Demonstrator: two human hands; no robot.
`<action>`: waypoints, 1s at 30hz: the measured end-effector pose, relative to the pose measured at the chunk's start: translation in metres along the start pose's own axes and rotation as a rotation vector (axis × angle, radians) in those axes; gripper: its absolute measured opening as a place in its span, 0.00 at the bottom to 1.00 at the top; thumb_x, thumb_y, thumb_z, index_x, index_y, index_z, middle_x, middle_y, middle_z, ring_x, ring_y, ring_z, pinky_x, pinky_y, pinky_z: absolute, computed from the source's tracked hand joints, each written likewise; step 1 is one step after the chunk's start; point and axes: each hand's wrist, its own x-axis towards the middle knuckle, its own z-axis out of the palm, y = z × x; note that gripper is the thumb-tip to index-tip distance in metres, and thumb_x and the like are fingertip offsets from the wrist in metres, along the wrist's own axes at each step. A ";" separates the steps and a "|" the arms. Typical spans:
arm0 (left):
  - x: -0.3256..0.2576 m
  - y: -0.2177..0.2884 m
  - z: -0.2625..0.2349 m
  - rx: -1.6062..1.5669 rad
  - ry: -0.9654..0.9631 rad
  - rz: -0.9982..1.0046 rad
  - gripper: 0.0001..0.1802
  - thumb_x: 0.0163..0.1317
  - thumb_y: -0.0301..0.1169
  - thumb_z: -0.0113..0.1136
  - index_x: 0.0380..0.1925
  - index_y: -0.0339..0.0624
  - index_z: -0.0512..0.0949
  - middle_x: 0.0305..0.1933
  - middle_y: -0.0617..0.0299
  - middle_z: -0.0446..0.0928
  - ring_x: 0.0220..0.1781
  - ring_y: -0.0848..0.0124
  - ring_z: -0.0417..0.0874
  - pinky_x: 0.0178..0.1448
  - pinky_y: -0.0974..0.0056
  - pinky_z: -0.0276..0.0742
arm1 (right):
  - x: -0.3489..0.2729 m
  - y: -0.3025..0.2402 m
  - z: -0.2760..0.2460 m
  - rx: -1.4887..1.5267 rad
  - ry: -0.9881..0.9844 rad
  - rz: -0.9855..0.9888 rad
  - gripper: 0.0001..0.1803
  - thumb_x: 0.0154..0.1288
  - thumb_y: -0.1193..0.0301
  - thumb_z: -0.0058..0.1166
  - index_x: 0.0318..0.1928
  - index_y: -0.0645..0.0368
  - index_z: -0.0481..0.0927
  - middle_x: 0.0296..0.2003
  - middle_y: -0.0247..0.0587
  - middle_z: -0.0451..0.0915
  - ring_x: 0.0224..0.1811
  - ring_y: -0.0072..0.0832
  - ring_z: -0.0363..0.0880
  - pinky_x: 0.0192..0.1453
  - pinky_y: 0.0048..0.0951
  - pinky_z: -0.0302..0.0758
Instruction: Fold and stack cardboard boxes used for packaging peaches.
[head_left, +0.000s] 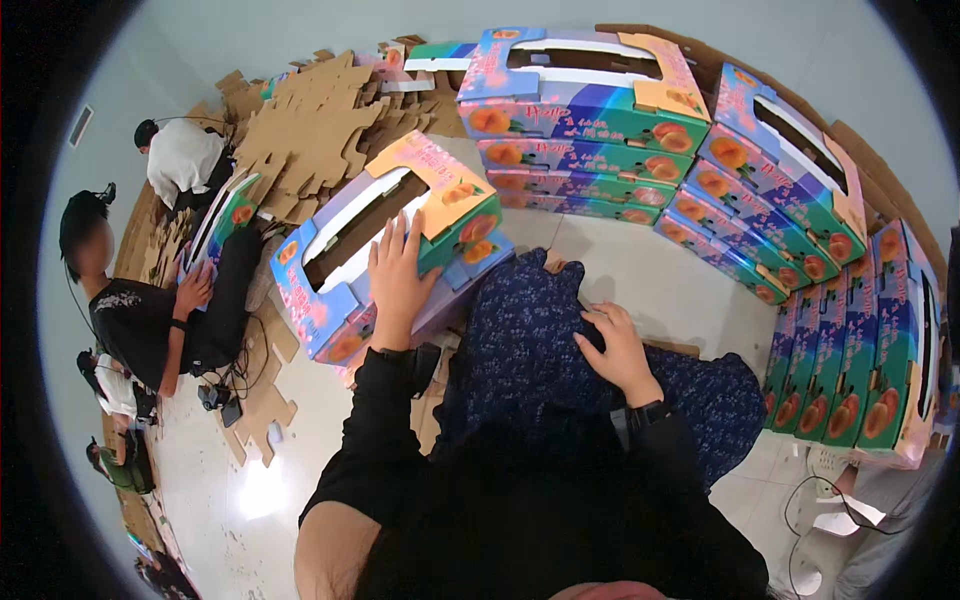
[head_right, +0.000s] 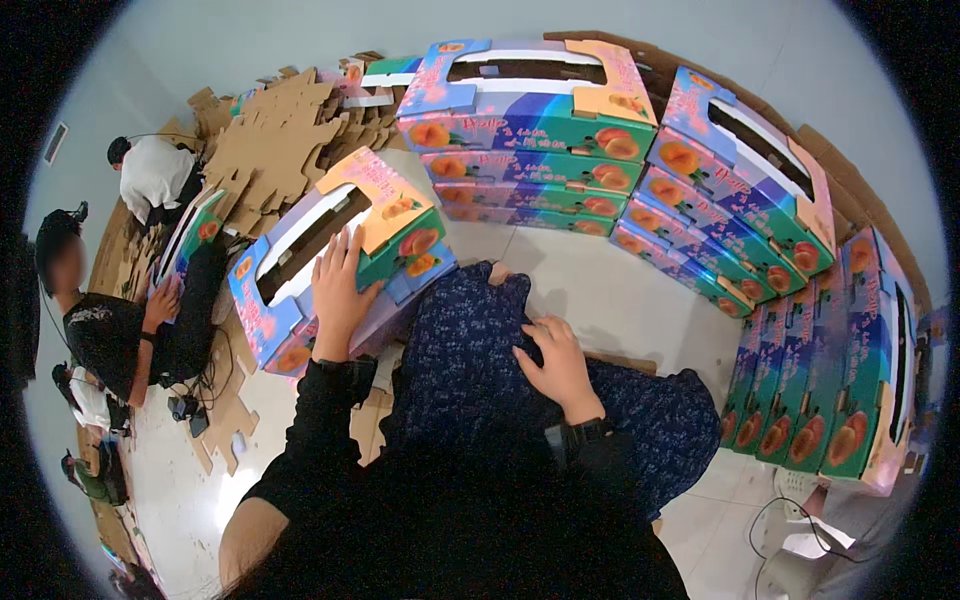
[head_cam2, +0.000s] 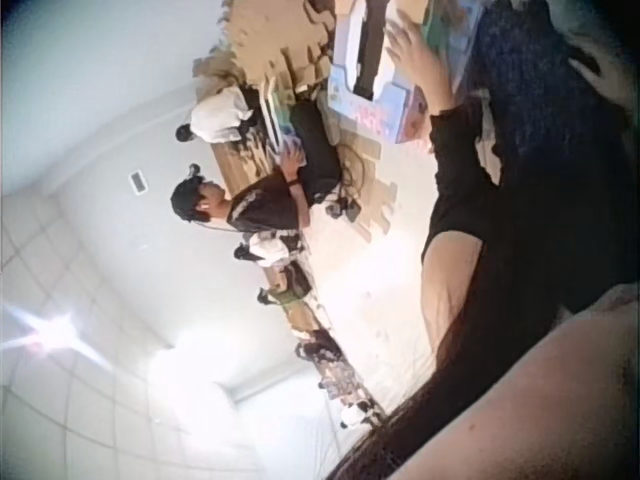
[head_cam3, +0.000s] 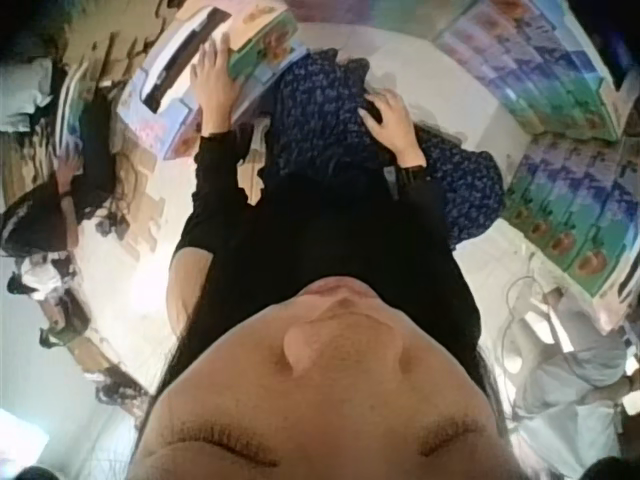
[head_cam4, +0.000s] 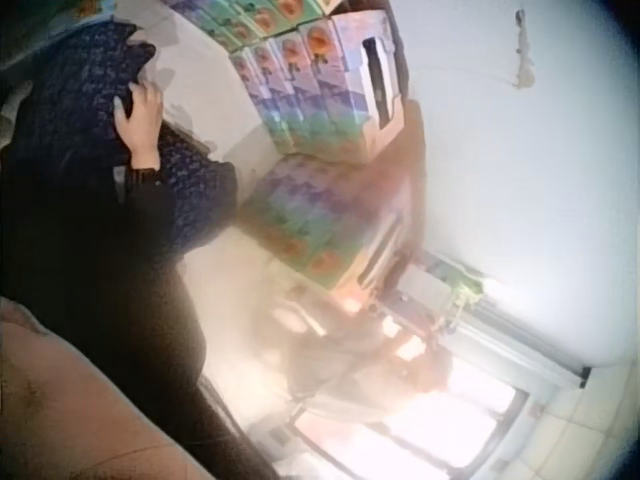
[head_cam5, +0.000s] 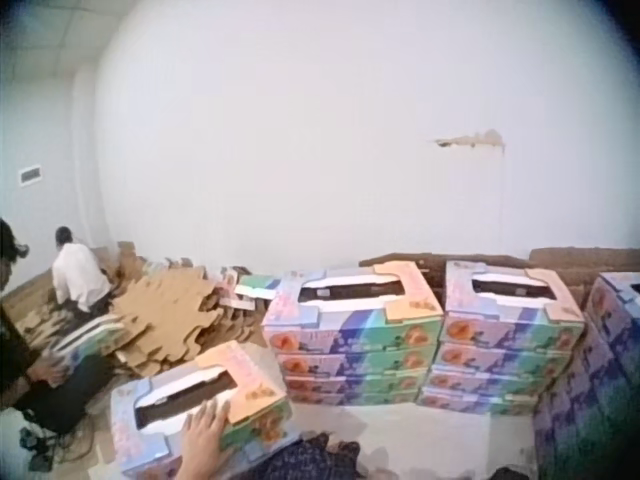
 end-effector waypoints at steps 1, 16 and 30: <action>0.000 0.001 -0.002 -0.036 0.015 0.015 0.51 0.43 0.39 0.72 0.70 0.57 0.57 0.71 0.56 0.61 0.72 0.55 0.61 0.69 0.44 0.57 | -0.001 0.004 0.003 -0.018 -0.018 0.002 0.19 0.58 0.65 0.61 0.47 0.63 0.79 0.50 0.54 0.74 0.58 0.51 0.69 0.61 0.45 0.68; -0.158 0.017 0.052 -0.787 -0.090 -0.060 0.12 0.63 0.33 0.55 0.42 0.36 0.73 0.39 0.47 0.76 0.42 0.49 0.77 0.48 0.54 0.72 | -0.005 0.002 0.003 -0.005 -0.076 0.044 0.19 0.62 0.63 0.57 0.46 0.66 0.79 0.48 0.53 0.76 0.56 0.49 0.71 0.60 0.42 0.68; -0.128 0.000 0.080 -0.755 -0.057 -0.266 0.24 0.58 0.26 0.58 0.55 0.36 0.66 0.50 0.46 0.78 0.55 0.54 0.79 0.57 0.57 0.73 | -0.012 0.012 0.007 -0.031 -0.112 0.060 0.17 0.63 0.65 0.56 0.46 0.65 0.78 0.47 0.52 0.76 0.54 0.48 0.72 0.59 0.41 0.69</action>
